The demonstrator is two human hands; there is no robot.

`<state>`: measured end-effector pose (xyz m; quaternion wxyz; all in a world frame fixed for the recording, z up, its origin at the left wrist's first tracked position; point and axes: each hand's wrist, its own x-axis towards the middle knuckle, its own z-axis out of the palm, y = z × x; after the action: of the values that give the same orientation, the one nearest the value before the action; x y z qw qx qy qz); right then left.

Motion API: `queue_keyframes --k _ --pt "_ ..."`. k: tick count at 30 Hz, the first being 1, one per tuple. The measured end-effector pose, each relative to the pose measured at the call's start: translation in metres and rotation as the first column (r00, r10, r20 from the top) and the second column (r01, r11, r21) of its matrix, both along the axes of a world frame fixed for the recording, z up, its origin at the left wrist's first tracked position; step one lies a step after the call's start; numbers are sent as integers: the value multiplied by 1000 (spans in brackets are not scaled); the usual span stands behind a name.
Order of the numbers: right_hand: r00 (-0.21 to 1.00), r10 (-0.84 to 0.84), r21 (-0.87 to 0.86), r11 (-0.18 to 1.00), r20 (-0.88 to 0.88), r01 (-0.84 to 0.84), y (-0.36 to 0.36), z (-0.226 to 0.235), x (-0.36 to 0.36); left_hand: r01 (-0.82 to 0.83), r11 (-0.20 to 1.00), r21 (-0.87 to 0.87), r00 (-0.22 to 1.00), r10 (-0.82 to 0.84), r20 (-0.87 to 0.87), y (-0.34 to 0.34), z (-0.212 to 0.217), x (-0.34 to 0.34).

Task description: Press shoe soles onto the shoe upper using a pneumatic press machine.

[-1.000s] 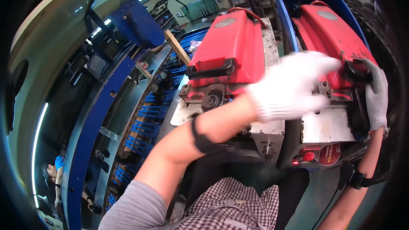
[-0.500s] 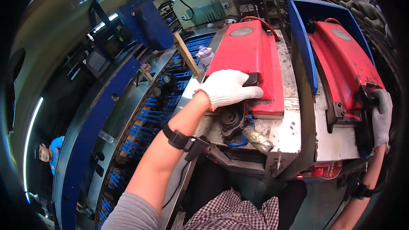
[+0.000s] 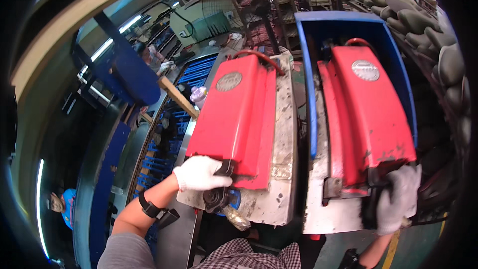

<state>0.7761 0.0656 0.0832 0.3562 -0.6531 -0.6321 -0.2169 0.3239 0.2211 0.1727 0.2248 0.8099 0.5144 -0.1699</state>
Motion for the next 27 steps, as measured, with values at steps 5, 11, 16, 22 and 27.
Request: queue_keyframes --k 5,11,16,22,27 --pt "978 40 -69 996 -206 -56 5 -7 0 -76 996 -50 995 73 -64 1 -1 1" --pt "940 150 -89 979 -305 -185 -2 -17 12 -11 998 63 996 16 -93 4 4 10" --pt "980 188 -50 980 -63 -191 17 44 2 -23 985 171 999 29 -30 2 -6 4" --pt "971 207 -22 977 -116 -211 29 54 -4 -51 979 197 999 49 13 2 -8 1" --pt "983 179 362 919 -28 -157 69 92 -30 -44 991 128 996 54 -72 5 -2 8"
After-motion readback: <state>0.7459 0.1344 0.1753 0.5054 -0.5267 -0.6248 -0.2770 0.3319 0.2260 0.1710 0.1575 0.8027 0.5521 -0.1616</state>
